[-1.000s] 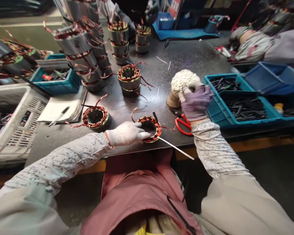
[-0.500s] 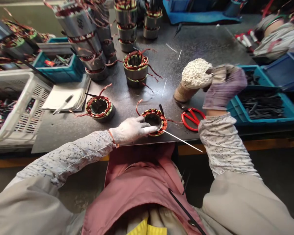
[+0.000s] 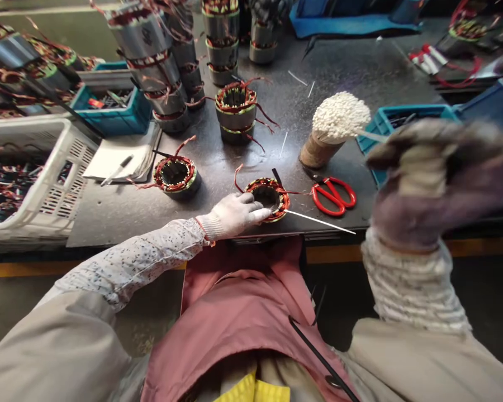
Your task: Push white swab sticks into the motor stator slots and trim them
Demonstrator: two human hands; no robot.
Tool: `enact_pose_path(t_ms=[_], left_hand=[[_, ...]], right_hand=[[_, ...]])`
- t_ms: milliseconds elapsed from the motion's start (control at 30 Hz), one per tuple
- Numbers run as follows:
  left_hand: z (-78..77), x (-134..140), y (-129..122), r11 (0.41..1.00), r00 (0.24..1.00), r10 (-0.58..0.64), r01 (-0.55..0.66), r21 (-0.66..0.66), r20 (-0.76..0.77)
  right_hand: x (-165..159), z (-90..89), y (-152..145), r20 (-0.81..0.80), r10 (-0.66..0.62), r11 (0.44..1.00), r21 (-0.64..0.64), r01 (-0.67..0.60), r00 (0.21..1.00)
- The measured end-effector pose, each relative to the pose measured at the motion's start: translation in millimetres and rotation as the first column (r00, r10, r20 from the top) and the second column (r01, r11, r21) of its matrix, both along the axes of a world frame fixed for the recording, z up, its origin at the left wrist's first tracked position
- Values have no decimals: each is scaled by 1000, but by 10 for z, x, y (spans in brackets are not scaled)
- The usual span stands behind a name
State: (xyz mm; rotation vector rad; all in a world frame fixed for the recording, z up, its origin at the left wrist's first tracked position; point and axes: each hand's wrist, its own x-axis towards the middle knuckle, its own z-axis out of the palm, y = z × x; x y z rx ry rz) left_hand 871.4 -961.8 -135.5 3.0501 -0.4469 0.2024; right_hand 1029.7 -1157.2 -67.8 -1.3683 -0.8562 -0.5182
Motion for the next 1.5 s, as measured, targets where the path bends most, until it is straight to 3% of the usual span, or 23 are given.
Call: enact_pose_path(t_ms=[67, 100, 167, 267, 367, 500, 633, 700, 800, 867, 967, 1067, 1233, 1367, 1500], left_hand=[[7, 55, -3, 1000, 1000, 11, -11, -19, 24], [-2, 90, -1, 999, 999, 6, -5, -32, 33], [-43, 170, -7, 999, 999, -9, 11, -45, 49], [-112, 285, -63, 999, 996, 12, -8, -39, 85], [-115, 347, -141, 996, 992, 85, -82, -38, 92], [-38, 352, -174, 993, 995, 100, -98, -60, 28], [-35, 324, -174, 972, 992, 122, -117, -205, 12], [-80, 301, -204, 929, 980, 194, -169, -328, 44], [-171, 270, -273, 805, 911, 403, -305, -509, 92], [-227, 264, -303, 753, 871, 473, -322, -574, 132], [-284, 282, -294, 822, 900, 337, -138, -552, 277], [-315, 307, -251, 870, 897, 180, 47, -491, 404], [-345, 319, -222, 871, 886, 164, 75, -485, 433], [-359, 318, -220, 875, 888, 139, 98, -474, 439], [-387, 323, -213, 884, 873, 122, 121, -452, 473]], right_hand=[[-481, -198, -270, 38, 199, 972, -133, -192, 979], [-689, -357, -397, -71, 298, 914, -267, -307, 952], [-1017, -711, -612, -188, 405, 858, -260, -443, 895], [-1277, -1111, -797, -300, 371, 864, -234, -445, 879], [-1313, -1246, -839, -363, 324, 880, -224, -419, 874], [-1197, -1266, -772, -367, 302, 886, -232, -401, 880], [-1039, -1317, -504, -370, 271, 902, -224, -369, 889], [-949, -1349, -290, -327, 232, 930, -200, -307, 916], [-848, -1358, -20, -278, 144, 960, -193, -203, 950], [-835, -1319, 44, -261, 121, 965, -196, -176, 958], [-860, -1193, -6, -192, 76, 966, -227, -120, 978], [-840, -1054, -55, -138, 33, 939, -336, -78, 990], [-751, -997, 11, -65, 9, 874, -485, -39, 998], [-815, -964, -27, -103, 52, 869, -485, -96, 993], [-781, -916, -20, -140, 4, 851, -520, -77, 990]])
